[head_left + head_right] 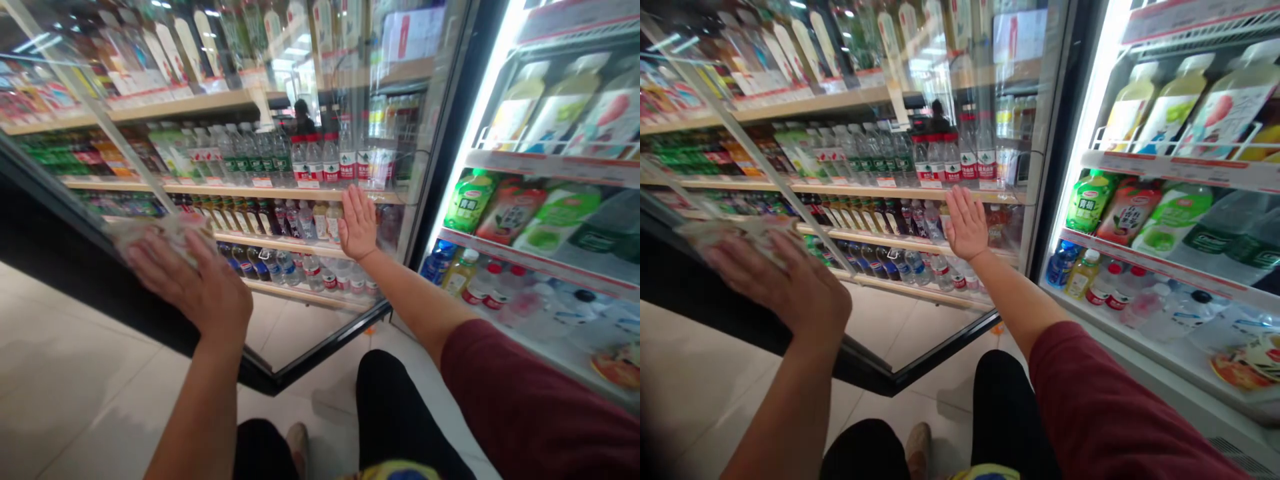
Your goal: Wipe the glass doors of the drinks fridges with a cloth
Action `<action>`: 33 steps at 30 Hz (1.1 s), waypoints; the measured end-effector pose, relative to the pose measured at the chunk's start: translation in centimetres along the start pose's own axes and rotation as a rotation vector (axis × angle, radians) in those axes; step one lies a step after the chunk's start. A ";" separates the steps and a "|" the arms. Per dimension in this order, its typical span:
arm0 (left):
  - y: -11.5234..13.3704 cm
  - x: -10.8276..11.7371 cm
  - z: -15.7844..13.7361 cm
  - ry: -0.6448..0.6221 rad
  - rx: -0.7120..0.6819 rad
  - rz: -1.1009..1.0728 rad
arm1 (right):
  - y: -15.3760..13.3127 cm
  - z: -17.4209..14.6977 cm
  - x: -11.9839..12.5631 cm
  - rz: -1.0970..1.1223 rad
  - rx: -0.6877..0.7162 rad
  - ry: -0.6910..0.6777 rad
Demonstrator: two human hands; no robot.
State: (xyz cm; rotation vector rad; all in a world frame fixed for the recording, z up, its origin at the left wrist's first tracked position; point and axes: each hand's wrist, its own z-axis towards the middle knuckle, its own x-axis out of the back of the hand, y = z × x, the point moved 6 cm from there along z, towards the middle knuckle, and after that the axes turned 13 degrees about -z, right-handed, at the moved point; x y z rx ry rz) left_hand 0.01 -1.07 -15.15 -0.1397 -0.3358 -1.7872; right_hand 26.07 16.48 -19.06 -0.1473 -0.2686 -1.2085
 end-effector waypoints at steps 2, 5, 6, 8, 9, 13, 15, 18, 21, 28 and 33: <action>0.1 0.9 3.5 0.058 -0.085 0.043 | 0.0 0.0 0.0 -0.003 0.000 -0.010; 1.0 1.2 5.4 0.105 -0.166 0.073 | -0.1 0.0 0.1 -0.002 0.006 -0.018; 1.3 0.9 4.7 0.094 -0.170 0.068 | -0.1 -0.1 0.1 -0.005 0.008 -0.014; 2.0 -0.4 2.2 0.028 -0.166 0.033 | -0.2 -0.1 0.3 -0.018 0.009 0.009; 2.4 -1.1 0.8 -0.019 -0.176 0.006 | -0.2 -0.1 0.4 -0.026 0.011 0.028; 3.4 -2.3 -0.2 -0.122 -0.215 -0.060 | -0.4 -0.1 0.4 -0.045 0.018 0.049; 3.6 -1.6 2.5 -0.106 -0.224 -0.054 | -0.3 0.0 0.3 -0.042 0.015 0.039; 4.0 -0.8 6.5 -0.104 -0.232 -0.015 | -0.3 -0.1 0.2 -0.023 0.008 0.025; 4.7 -1.2 6.5 -0.096 -0.190 -0.066 | -0.2 -0.1 0.1 0.001 0.011 -0.004; 6.5 -4.4 3.5 -0.200 -0.216 -0.222 | -0.3 0.0 0.3 -0.007 0.011 -0.004; 7.0 -3.3 7.5 -0.112 -0.268 -0.133 | -0.4 0.0 0.6 0.015 0.000 -0.002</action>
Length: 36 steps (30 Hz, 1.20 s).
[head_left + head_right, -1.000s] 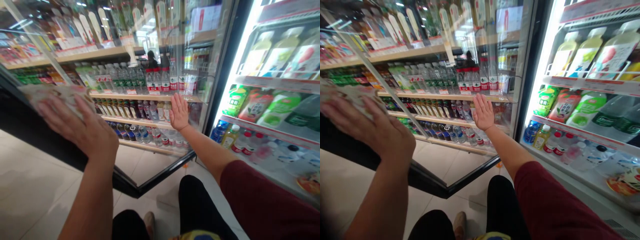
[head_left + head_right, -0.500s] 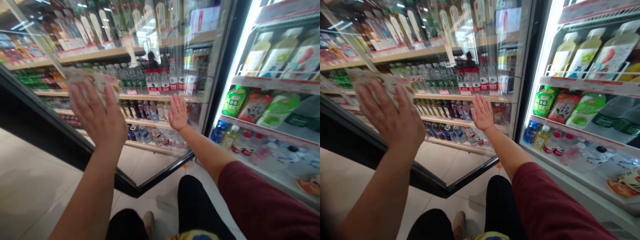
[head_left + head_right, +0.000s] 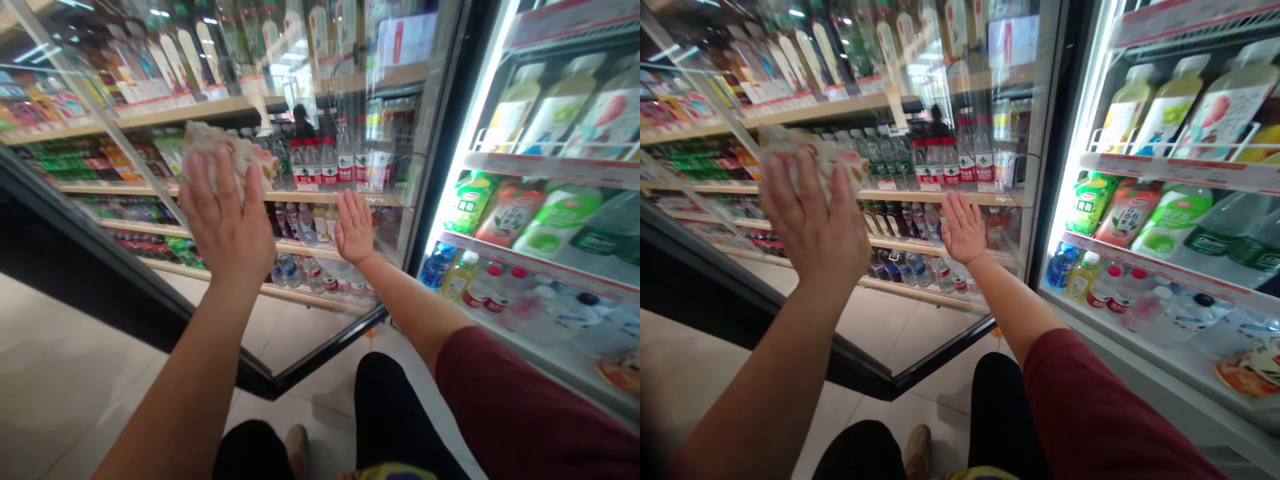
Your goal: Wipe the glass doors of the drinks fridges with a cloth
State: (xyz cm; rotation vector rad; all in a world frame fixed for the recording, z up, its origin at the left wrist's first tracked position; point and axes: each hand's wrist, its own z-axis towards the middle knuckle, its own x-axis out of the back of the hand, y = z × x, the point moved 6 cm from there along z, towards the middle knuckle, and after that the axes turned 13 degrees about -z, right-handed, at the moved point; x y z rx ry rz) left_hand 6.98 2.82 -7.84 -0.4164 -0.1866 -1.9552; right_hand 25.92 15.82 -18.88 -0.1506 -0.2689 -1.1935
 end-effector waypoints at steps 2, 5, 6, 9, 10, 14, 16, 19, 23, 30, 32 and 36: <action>0.4 -0.4 -0.9 -0.003 -0.002 0.021 | -0.1 0.0 0.3 -0.021 0.005 0.029; 1.6 -1.9 -3.6 -0.082 -0.036 -0.027 | -0.2 0.0 0.7 -0.055 0.015 0.078; 1.9 -2.2 -4.1 -0.109 -0.051 -0.055 | -0.1 0.0 0.7 -0.056 0.017 0.081; 1.5 -1.5 -2.0 -0.129 -0.056 -0.073 | 0.0 0.0 0.5 -0.033 0.014 0.057; 0.9 -0.8 -0.3 -0.113 -0.041 -0.052 | 0.0 0.0 0.5 -0.027 0.011 0.046; -1.4 1.1 6.5 -0.051 0.040 0.059 | 0.1 -0.1 0.3 -0.021 0.003 0.004; -1.1 0.7 7.1 -0.028 0.050 0.085 | 0.1 -0.2 0.3 -0.019 0.011 0.004; 1.6 -2.1 4.2 -0.128 -0.018 -0.006 | 0.0 -0.2 0.4 -0.037 0.022 0.019; 4.2 -4.2 1.2 -0.351 -0.094 -0.211 | 0.1 -0.1 0.3 -0.026 0.004 -0.023; 1.3 0.4 5.2 -0.113 0.043 0.051 | 0.1 -0.1 0.5 0.016 0.012 -0.019; 1.8 -0.5 3.3 -0.120 0.016 0.000 | 0.1 -0.1 0.5 0.013 0.014 -0.017; 2.8 -2.7 -2.5 -0.304 -0.150 -0.124 | 0.1 -0.1 0.6 -0.002 0.012 -0.033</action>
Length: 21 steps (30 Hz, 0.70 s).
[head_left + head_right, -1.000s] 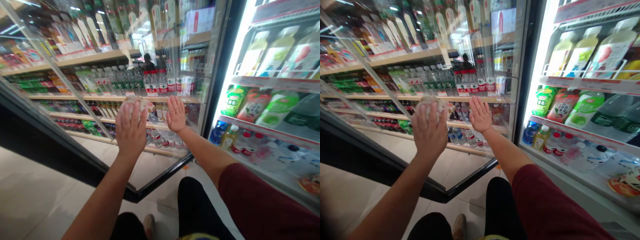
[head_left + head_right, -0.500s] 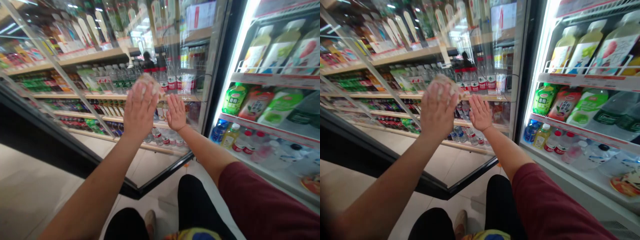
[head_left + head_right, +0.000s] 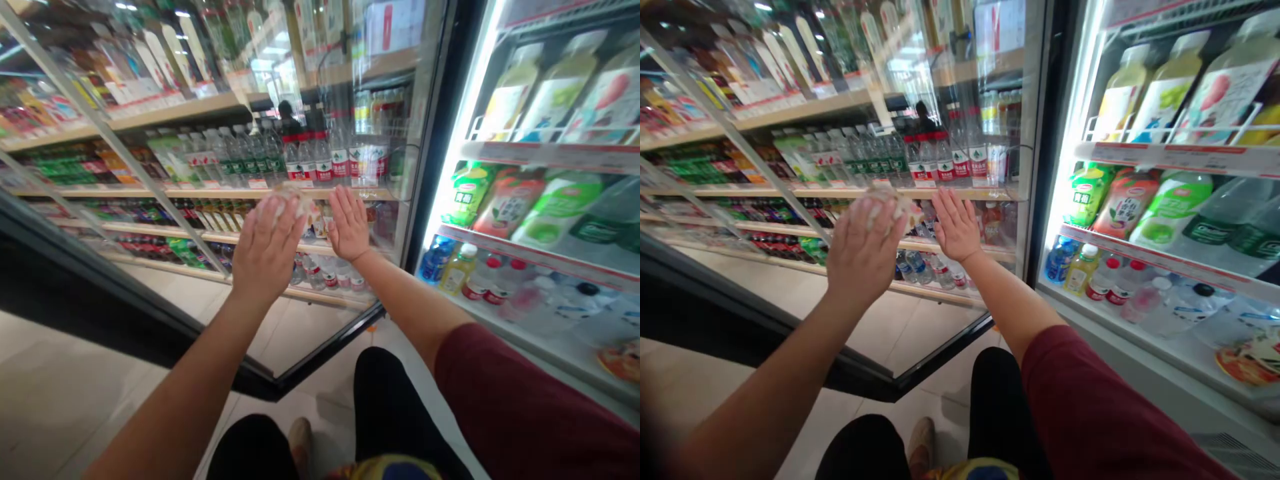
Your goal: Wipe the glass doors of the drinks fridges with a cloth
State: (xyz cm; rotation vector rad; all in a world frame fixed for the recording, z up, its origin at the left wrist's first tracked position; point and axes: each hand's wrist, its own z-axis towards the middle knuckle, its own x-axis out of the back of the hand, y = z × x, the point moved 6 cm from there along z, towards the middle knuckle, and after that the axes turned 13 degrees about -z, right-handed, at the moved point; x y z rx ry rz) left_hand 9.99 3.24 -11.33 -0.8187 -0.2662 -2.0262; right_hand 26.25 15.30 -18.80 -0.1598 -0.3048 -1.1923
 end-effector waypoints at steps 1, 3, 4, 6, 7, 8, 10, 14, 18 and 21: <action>-0.2 0.2 -1.0 0.008 -0.015 0.029 | 0.0 0.0 0.1 -0.007 0.000 0.002; -1.2 2.4 -2.4 0.109 -0.003 0.164 | -0.1 0.0 0.1 -0.014 0.006 -0.006; -1.7 3.9 -2.9 0.178 0.016 0.242 | -0.1 0.0 0.1 -0.014 0.009 -0.013; -2.5 6.3 -4.0 0.279 0.073 0.366 | -0.1 0.0 0.2 -0.013 0.013 -0.001; -2.6 6.9 -4.8 0.306 0.108 0.400 | -0.1 0.0 0.4 -0.016 0.013 0.018; -2.5 7.0 -5.8 0.319 0.140 0.415 | -0.1 0.0 0.5 -0.021 0.014 0.040; -1.7 5.8 -8.2 0.304 0.158 0.408 | 0.0 -0.1 0.7 -0.030 0.018 0.068; -0.6 2.6 -12.0 0.227 0.122 0.347 | 0.1 -0.2 0.5 -0.013 0.024 0.035; -2.2 5.5 -9.9 0.354 0.214 0.387 | 0.4 -0.4 0.1 0.019 0.016 0.008; -2.9 7.7 -7.4 0.444 0.260 0.398 | 0.5 -0.6 0.3 0.037 0.006 0.081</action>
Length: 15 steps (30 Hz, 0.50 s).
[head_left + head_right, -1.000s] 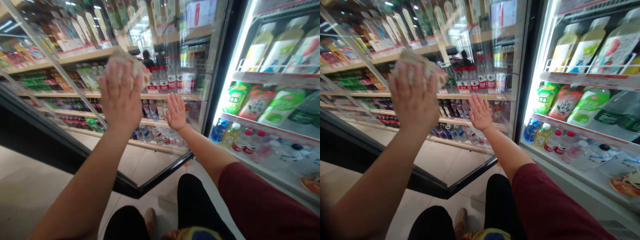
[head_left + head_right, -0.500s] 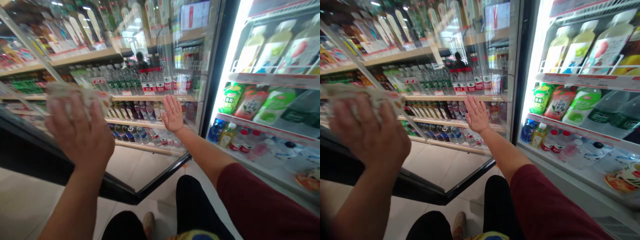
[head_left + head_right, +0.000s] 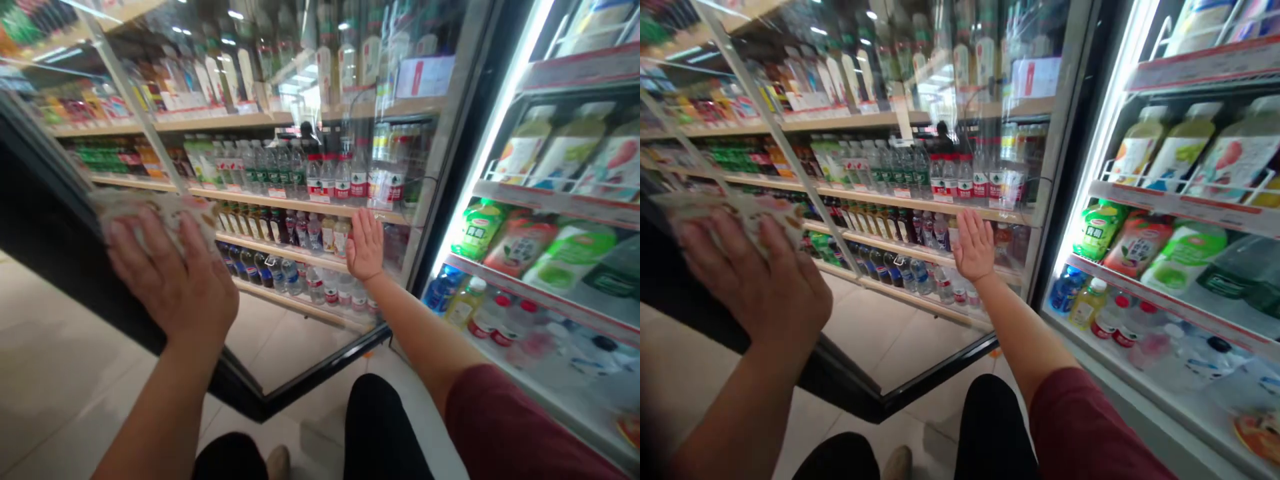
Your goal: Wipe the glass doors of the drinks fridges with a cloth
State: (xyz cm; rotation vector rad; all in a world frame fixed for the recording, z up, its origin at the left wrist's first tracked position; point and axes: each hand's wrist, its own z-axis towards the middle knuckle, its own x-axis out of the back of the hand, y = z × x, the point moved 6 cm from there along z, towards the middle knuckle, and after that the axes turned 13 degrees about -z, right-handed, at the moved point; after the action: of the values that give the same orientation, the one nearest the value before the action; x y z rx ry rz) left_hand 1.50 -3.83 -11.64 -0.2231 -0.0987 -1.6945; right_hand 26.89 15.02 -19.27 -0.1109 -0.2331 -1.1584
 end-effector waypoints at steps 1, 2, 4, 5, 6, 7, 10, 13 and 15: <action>0.2 -0.1 0.1 0.005 0.014 -0.005 | 0.0 -0.1 0.1 0.002 -0.003 0.025; 0.5 -0.4 -0.4 -0.004 0.024 -0.015 | 0.0 -0.1 0.2 0.001 -0.005 0.045; 1.5 -1.4 -3.1 -0.055 0.029 -0.050 | 0.0 -0.1 0.3 -0.002 -0.003 0.074; 2.0 -2.0 -4.9 -0.091 0.016 -0.069 | -0.1 -0.1 0.4 -0.004 0.002 0.090; 2.4 -2.5 -6.7 -0.121 -0.004 -0.076 | -0.1 -0.1 0.5 -0.005 0.010 0.110; 2.7 -2.8 -8.2 -0.145 -0.029 -0.074 | -0.2 -0.1 0.6 -0.006 0.020 0.133; 2.6 -3.0 -9.7 -0.163 -0.086 -0.048 | -0.2 -0.2 0.9 -0.002 0.041 0.170; 1.6 -2.5 -7.3 -0.115 -0.059 -0.052 | 0.0 -0.3 0.6 0.025 0.021 0.133; 1.2 -2.4 -6.1 -0.084 -0.009 -0.045 | 0.1 -0.3 0.4 0.038 0.012 0.119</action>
State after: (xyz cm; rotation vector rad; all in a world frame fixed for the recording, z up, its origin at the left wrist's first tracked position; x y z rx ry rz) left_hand 2.40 -2.81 -18.15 -0.3007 -0.1597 -1.7304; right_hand 27.18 14.61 -19.49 -0.0355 -0.1321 -1.1213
